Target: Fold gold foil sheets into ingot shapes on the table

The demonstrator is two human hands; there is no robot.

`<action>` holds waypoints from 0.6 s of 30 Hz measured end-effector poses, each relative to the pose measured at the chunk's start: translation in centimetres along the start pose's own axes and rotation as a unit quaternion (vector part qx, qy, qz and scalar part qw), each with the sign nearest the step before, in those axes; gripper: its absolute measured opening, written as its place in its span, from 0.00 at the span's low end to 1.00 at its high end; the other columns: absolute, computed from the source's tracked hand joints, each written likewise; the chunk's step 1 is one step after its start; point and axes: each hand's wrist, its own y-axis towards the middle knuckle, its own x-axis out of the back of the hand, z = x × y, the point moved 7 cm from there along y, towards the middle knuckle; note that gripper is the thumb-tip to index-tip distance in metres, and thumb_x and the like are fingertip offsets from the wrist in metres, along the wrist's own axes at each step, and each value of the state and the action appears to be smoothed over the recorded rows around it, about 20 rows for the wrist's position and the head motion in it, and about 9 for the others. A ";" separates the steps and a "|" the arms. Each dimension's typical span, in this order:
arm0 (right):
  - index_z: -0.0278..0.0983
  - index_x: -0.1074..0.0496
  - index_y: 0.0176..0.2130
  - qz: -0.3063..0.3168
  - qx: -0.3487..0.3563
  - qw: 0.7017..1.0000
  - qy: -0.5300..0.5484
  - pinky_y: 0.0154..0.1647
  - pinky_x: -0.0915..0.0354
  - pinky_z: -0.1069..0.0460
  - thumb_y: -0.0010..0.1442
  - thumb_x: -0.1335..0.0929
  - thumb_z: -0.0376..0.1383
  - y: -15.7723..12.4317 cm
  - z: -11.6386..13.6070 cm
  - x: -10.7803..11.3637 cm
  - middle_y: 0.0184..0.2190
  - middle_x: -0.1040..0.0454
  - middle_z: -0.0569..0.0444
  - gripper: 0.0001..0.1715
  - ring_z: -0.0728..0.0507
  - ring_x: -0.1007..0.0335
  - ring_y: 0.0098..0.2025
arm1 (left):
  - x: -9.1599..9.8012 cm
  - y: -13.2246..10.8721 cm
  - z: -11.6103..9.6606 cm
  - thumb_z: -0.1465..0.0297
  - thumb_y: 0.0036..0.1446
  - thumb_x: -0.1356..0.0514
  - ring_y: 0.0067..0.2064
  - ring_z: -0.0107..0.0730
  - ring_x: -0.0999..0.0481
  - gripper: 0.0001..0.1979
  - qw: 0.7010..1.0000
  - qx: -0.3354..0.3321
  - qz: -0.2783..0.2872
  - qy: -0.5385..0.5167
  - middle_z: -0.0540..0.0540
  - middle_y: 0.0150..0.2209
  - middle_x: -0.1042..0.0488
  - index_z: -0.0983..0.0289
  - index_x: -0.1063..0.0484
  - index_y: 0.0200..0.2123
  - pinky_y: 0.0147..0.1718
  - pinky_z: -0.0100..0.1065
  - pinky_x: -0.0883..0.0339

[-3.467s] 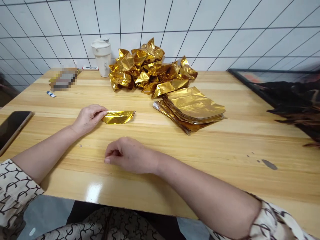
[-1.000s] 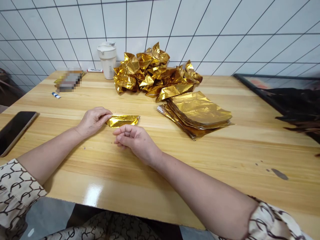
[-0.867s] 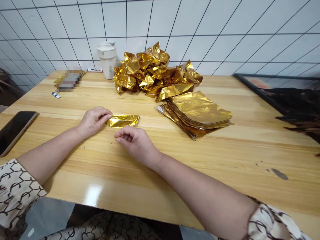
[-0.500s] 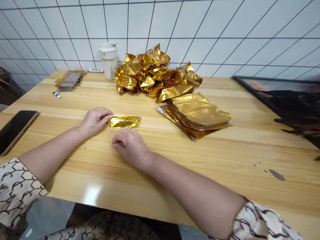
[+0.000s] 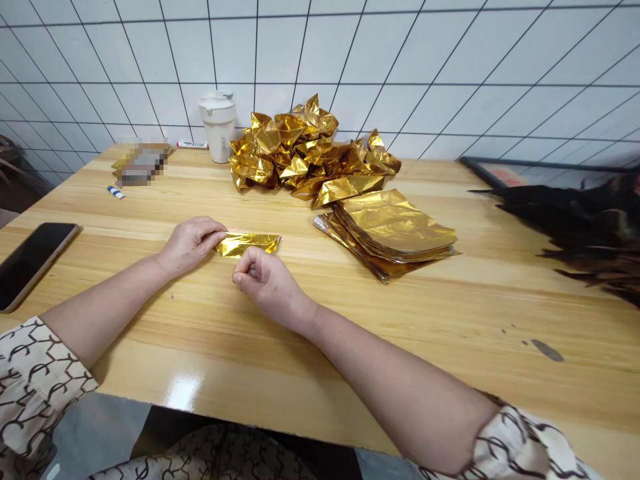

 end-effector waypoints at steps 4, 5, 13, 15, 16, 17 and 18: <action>0.39 0.41 0.27 -0.001 -0.038 0.996 0.081 0.23 0.50 0.54 0.48 0.33 0.37 0.0 -0.5 -0.1 0.21 0.40 0.63 0.09 0.53 0.47 0.22 | 0.0 0.0 0.0 0.70 0.60 0.47 0.35 0.33 0.26 0.10 1.000 0.001 0.002 0.001 0.53 0.31 0.24 0.63 0.25 0.32 0.37 0.32 0.33; 0.39 0.40 0.27 -0.004 -0.040 0.995 0.087 0.23 0.50 0.54 0.47 0.33 0.37 0.0 -0.5 -0.1 0.21 0.40 0.64 0.09 0.53 0.47 0.22 | 0.0 0.0 0.0 0.70 0.60 0.47 0.35 0.33 0.26 0.10 1.000 0.001 0.003 0.002 0.53 0.31 0.24 0.63 0.25 0.32 0.37 0.32 0.33; 0.39 0.38 0.28 -0.030 -0.012 0.995 0.096 0.24 0.50 0.54 0.48 0.34 0.36 0.0 -0.2 0.3 0.21 0.39 0.63 0.07 0.52 0.46 0.23 | -0.1 0.1 -0.1 0.71 0.60 0.47 0.35 0.33 0.26 0.10 1.000 0.003 0.011 0.003 0.53 0.31 0.24 0.63 0.25 0.32 0.38 0.33 0.33; 0.39 0.38 0.30 -0.043 -0.002 0.994 0.096 0.24 0.51 0.54 0.50 0.35 0.37 -0.1 -0.1 0.4 0.20 0.40 0.64 0.06 0.52 0.47 0.22 | -0.1 0.1 0.0 0.71 0.59 0.46 0.36 0.33 0.26 0.10 1.000 0.002 0.008 0.001 0.54 0.31 0.24 0.63 0.25 0.32 0.37 0.33 0.33; 0.39 0.39 0.30 -0.050 0.002 0.994 0.093 0.23 0.52 0.54 0.51 0.35 0.37 -0.1 0.0 0.5 0.19 0.42 0.64 0.06 0.52 0.49 0.21 | -0.2 0.2 0.0 0.71 0.59 0.46 0.36 0.33 0.26 0.09 1.000 0.001 0.007 0.001 0.54 0.31 0.24 0.63 0.25 0.32 0.37 0.33 0.33; 0.39 0.39 0.31 -0.057 0.006 0.995 0.086 0.22 0.53 0.54 0.52 0.36 0.38 -0.1 0.1 0.6 0.18 0.43 0.65 0.06 0.52 0.50 0.20 | -0.2 0.2 0.0 0.71 0.59 0.46 0.36 0.34 0.25 0.09 1.000 0.002 0.005 0.002 0.54 0.31 0.24 0.63 0.25 0.32 0.37 0.33 0.33; 0.39 0.39 0.32 -0.062 0.009 0.995 0.075 0.22 0.53 0.54 0.53 0.36 0.38 -0.1 0.2 0.7 0.18 0.44 0.65 0.06 0.52 0.51 0.20 | -0.2 0.2 0.1 0.72 0.59 0.46 0.36 0.34 0.25 0.09 1.000 0.003 0.004 0.003 0.54 0.31 0.24 0.63 0.25 0.32 0.37 0.33 0.33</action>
